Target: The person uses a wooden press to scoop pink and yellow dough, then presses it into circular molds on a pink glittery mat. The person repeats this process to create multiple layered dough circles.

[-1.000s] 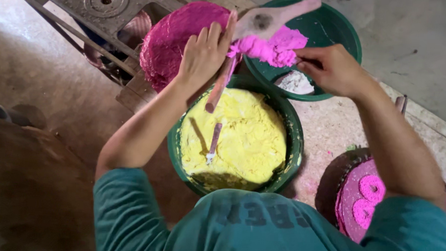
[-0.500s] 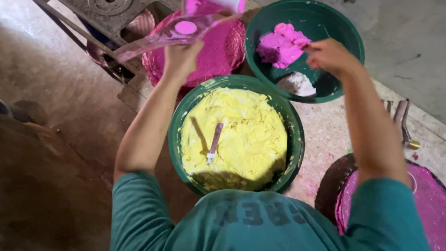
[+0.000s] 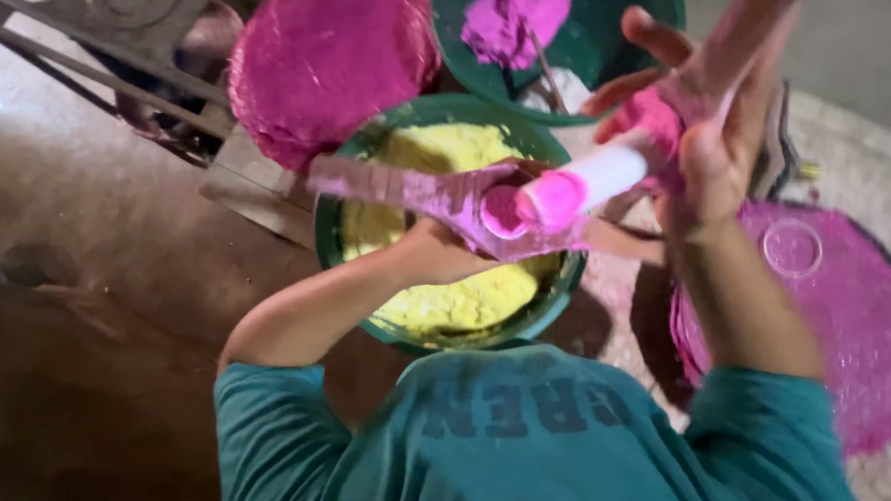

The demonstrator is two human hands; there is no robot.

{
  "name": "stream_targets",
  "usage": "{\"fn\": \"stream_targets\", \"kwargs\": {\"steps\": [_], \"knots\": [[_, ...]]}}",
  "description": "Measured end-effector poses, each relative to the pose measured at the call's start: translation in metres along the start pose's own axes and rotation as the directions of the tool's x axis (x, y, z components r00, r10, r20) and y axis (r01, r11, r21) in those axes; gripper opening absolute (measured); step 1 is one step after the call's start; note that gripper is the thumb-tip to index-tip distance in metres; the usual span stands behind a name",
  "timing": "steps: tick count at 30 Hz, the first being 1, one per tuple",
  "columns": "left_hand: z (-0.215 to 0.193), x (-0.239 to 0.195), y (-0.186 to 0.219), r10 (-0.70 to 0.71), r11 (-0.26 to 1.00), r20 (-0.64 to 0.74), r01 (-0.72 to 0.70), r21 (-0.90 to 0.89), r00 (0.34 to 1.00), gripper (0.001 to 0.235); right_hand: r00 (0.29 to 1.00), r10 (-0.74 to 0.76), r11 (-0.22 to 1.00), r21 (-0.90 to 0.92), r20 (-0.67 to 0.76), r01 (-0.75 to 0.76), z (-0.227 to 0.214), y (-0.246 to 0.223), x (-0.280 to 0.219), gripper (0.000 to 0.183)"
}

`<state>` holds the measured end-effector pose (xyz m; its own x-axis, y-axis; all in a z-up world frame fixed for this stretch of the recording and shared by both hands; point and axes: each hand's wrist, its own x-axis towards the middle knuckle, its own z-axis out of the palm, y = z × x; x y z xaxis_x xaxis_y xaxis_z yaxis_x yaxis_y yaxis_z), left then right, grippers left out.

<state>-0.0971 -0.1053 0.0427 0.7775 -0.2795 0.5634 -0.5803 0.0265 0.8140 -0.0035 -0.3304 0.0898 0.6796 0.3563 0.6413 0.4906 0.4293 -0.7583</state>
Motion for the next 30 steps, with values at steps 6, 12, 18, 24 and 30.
{"fn": "stream_targets", "kwargs": {"steps": [6,12,18,24,30], "knots": [[0.021,0.019,0.048,-0.416,0.836,0.217,0.277,0.474,0.883,0.026,0.751,-0.382,0.521,-0.546,0.538,0.656,-0.013,-0.062,-0.055,0.063],[0.094,0.009,0.043,-0.586,0.809,0.406,0.480,0.339,0.701,0.030,0.862,-0.288,0.618,-0.607,0.418,0.500,-0.012,-0.082,-0.132,0.054],[0.184,0.033,-0.016,-0.481,0.804,0.626,0.594,0.034,0.614,0.039,0.947,0.298,0.883,-0.412,0.118,-0.226,-0.118,-0.136,-0.219,0.078],[0.281,0.080,-0.142,-0.368,0.929,0.660,0.288,0.232,0.655,0.069,0.615,0.773,0.625,-0.018,0.156,-0.781,-0.262,-0.142,-0.362,0.085],[0.275,0.075,-0.322,-0.888,0.460,0.051,0.883,0.093,0.457,0.040,0.452,0.719,0.491,-0.075,-0.528,-0.868,-0.316,-0.158,-0.492,0.087]]}}
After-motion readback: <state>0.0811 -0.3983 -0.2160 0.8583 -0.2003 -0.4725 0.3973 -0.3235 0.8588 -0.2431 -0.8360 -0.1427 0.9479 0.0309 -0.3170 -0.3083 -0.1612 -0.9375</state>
